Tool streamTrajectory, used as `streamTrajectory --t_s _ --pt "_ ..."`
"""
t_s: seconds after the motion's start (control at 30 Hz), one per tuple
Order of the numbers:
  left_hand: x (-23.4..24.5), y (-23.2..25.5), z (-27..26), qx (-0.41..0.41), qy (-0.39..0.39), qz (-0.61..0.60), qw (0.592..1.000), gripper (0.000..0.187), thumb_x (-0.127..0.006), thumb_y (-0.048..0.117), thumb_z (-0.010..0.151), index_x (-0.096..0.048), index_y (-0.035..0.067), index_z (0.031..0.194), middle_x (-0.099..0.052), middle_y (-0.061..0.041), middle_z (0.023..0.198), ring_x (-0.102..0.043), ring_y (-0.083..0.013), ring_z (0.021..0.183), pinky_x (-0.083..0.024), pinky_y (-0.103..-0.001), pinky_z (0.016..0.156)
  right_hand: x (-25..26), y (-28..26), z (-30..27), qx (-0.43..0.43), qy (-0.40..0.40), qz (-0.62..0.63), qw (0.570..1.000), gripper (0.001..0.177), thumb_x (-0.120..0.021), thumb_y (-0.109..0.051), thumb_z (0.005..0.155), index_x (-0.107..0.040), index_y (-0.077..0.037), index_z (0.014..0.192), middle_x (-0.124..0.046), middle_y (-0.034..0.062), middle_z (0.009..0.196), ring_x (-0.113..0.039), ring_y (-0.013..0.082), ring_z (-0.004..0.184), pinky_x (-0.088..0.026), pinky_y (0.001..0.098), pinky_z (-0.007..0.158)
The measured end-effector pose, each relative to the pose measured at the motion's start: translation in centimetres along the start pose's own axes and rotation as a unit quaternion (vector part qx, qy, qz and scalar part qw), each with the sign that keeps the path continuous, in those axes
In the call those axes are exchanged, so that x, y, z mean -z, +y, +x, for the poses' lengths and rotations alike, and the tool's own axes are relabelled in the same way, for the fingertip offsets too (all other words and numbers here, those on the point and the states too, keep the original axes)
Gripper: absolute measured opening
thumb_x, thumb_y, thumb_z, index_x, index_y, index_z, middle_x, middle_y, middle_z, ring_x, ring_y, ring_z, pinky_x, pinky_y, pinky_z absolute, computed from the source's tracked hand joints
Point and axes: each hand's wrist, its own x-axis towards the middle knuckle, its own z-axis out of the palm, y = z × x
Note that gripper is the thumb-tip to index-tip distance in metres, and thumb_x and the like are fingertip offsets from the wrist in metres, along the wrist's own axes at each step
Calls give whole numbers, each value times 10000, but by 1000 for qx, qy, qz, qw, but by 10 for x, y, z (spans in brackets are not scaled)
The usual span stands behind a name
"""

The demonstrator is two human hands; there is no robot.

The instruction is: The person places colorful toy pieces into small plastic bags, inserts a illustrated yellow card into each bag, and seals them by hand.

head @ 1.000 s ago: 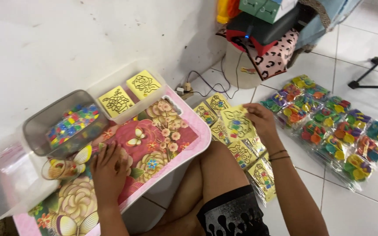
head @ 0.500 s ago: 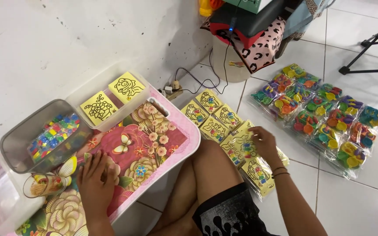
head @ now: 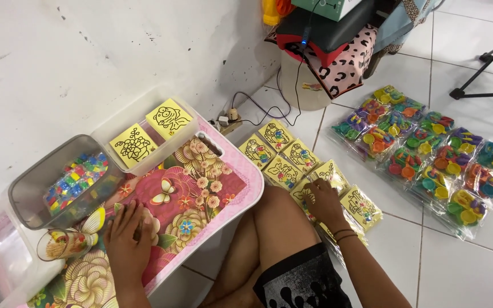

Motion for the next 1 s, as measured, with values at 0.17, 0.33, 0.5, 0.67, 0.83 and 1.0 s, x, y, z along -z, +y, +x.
streamTrajectory --t_s 0.17,0.33,0.5,0.67,0.83,1.0 --pt "-2 -3 -1 -2 3 -10 1000 395 -616 216 926 -703 89 1289 -634 -46 1447 -475 -250 1465 -272 -478 1201 -4 0 -7 -23 -105 0 994 395 -667 -307 873 -650 -188 1249 -613 50 1140 -638 260 994 -502 406 879" --pt "-3 -6 -1 -8 10 -18 1000 391 -607 221 924 -710 74 1271 -640 -55 1438 -483 -262 1460 -270 -472 1206 4 -6 -3 -34 -133 3 991 417 -649 -288 886 -619 -161 1282 -603 59 1153 -624 278 1028 -495 428 913" --pt "0 -2 -1 4 4 -17 1000 403 -605 244 933 -699 100 1298 -631 -27 1448 -472 -239 1466 -270 -469 1201 5 16 11 -67 -17 11 998 444 -652 -199 866 -633 -139 1305 -570 128 1312 -616 303 1044 -542 411 851" --pt "1 -2 -1 6 3 -30 1000 398 -609 239 927 -703 83 1281 -638 -48 1437 -475 -248 1461 -269 -479 1200 1 34 26 -122 -78 -41 989 616 -623 -485 880 -515 -256 1442 -438 131 1501 -459 378 1332 -474 558 1003" --pt "-2 -6 -1 6 3 -18 1000 406 -613 246 921 -699 111 1294 -634 -23 1444 -472 -244 1466 -283 -491 1192 -4 24 27 -88 -138 -52 985 644 -599 -506 887 -466 -318 1488 -388 81 1542 -379 355 1420 -390 561 1093" --pt "1 -3 -1 6 6 -35 999 397 -611 252 929 -700 104 1286 -637 -17 1437 -471 -257 1463 -289 -486 1193 -17 26 24 -83 -114 -61 988 617 -625 -424 866 -496 -301 1456 -365 114 1555 -346 362 1438 -377 575 1093"
